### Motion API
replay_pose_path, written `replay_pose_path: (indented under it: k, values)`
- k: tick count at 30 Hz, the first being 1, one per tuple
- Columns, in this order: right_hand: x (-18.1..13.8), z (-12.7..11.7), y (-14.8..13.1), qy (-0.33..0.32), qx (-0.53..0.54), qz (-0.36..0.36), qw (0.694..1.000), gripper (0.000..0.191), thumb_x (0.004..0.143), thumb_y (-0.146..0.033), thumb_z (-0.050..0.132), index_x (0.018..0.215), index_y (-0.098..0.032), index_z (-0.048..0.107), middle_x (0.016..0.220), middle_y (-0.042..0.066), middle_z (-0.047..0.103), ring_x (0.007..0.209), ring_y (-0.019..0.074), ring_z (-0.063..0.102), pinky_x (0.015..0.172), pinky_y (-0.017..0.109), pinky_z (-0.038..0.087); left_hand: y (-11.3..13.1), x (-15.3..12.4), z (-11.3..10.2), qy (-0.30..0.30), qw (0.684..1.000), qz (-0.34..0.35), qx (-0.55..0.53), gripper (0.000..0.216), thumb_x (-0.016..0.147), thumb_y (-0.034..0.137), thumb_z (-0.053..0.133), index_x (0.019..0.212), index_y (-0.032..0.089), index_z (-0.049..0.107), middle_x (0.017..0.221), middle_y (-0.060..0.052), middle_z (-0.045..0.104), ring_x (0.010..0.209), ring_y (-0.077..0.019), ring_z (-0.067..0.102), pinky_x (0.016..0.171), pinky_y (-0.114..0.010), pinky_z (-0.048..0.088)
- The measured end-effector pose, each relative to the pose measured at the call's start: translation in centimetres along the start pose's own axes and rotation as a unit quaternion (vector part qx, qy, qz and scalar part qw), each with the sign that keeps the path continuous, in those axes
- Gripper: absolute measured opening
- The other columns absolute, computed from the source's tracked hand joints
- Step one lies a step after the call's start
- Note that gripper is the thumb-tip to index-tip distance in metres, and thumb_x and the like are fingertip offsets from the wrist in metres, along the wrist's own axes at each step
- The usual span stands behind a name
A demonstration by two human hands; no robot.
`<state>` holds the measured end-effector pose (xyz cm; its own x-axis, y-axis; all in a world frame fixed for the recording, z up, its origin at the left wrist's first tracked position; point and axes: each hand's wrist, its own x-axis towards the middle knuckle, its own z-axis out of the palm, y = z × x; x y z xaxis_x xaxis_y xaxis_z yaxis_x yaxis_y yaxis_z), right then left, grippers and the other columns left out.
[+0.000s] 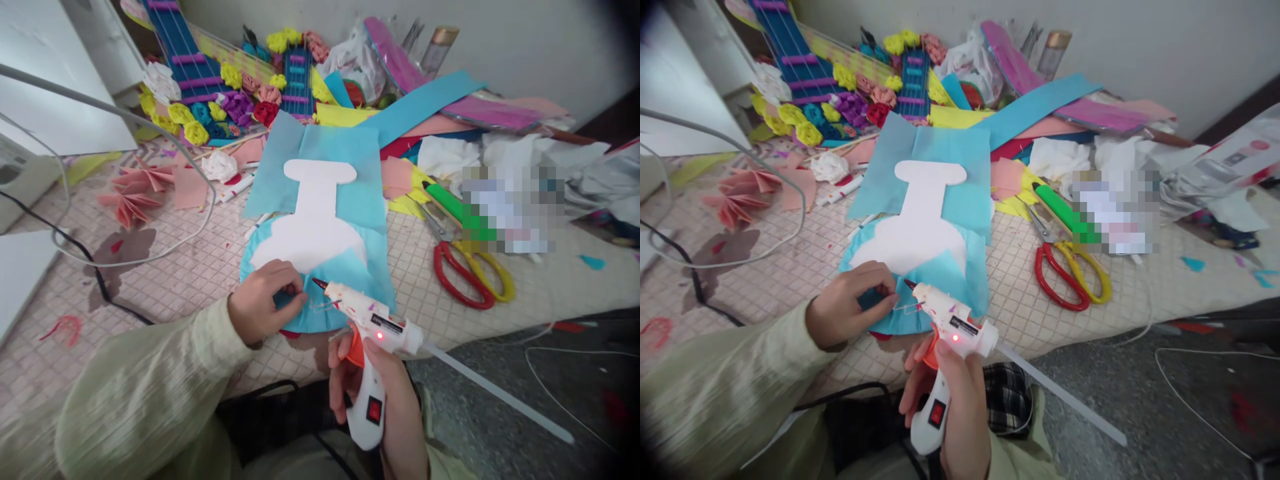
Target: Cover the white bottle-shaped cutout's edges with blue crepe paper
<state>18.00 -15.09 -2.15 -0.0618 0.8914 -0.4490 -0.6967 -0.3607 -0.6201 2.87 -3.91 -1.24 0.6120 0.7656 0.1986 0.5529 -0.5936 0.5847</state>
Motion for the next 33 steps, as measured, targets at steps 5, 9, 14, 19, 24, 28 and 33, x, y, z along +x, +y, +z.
replay_pose_path:
  k: [5,9,14,19,24,28,33]
  values:
    - [0.0,0.7,-0.1,0.033,-0.006,0.02,0.999,0.034,0.069,-0.048,0.056,0.063,-0.014,0.055,0.059,0.0,0.053,0.034,0.0075,0.047,0.029,0.017,0.032,0.1,0.1,0.0,-0.005,1.0,-0.003,-0.007,0.013,0.077,0.019,0.046,0.064,0.016,0.049,0.063,-0.002,0.051,0.065,-0.0133,0.047,0.063,-0.026,0.04]
    - [0.2,1.1,-0.2,0.046,-0.002,0.032,0.998,0.037,0.065,-0.05,0.058,0.059,-0.014,0.053,0.054,-0.001,0.051,0.031,0.0078,0.047,0.028,0.016,0.03,-0.1,-0.1,0.1,-0.004,1.0,-0.005,-0.013,0.014,0.077,0.019,0.046,0.064,0.016,0.049,0.063,-0.002,0.051,0.065,-0.0134,0.047,0.063,-0.026,0.04]
    - [0.2,1.0,-0.2,0.047,0.01,0.034,0.998,0.037,0.065,-0.049,0.058,0.057,-0.014,0.053,0.052,-0.002,0.049,0.031,0.0083,0.046,0.028,0.016,0.029,-0.3,-0.3,0.3,0.013,1.0,0.005,-0.019,0.012,0.077,0.018,0.046,0.065,0.016,0.049,0.063,-0.001,0.05,0.064,-0.013,0.046,0.062,-0.026,0.039]
    - [0.2,0.9,-0.2,0.039,0.015,0.036,0.998,0.037,0.066,-0.048,0.057,0.055,-0.014,0.052,0.051,-0.002,0.048,0.031,0.0082,0.046,0.029,0.016,0.028,0.0,0.0,0.2,0.012,1.0,0.002,-0.017,0.013,0.077,0.018,0.045,0.064,0.017,0.048,0.063,-0.001,0.05,0.064,-0.0128,0.047,0.062,-0.026,0.04]
    - [0.3,0.9,0.0,0.046,0.026,0.026,0.998,0.036,0.068,-0.047,0.057,0.057,-0.013,0.053,0.051,-0.002,0.048,0.03,0.0077,0.046,0.028,0.016,0.029,0.0,-0.1,0.1,0.005,1.0,0.002,-0.015,0.012,0.076,0.017,0.046,0.065,0.016,0.048,0.063,-0.002,0.051,0.064,-0.0133,0.047,0.062,-0.027,0.04]
    - [0.5,0.5,0.2,0.029,0.028,0.026,0.999,0.035,0.071,-0.047,0.055,0.061,-0.014,0.054,0.054,-0.002,0.05,0.032,0.0079,0.048,0.029,0.016,0.031,-0.2,-0.2,0.2,0.009,1.0,0.004,-0.014,0.013,0.077,0.019,0.046,0.065,0.017,0.049,0.064,-0.001,0.051,0.065,-0.0136,0.047,0.063,-0.027,0.04]
    - [0.6,0.3,0.0,0.004,0.025,0.033,0.999,0.033,0.075,-0.045,0.053,0.064,-0.014,0.053,0.057,-0.002,0.052,0.036,0.0083,0.051,0.03,0.016,0.035,-0.3,-0.2,0.3,0.001,1.0,0.002,-0.017,0.012,0.078,0.019,0.046,0.066,0.017,0.049,0.064,-0.001,0.05,0.066,-0.0137,0.047,0.063,-0.027,0.04]
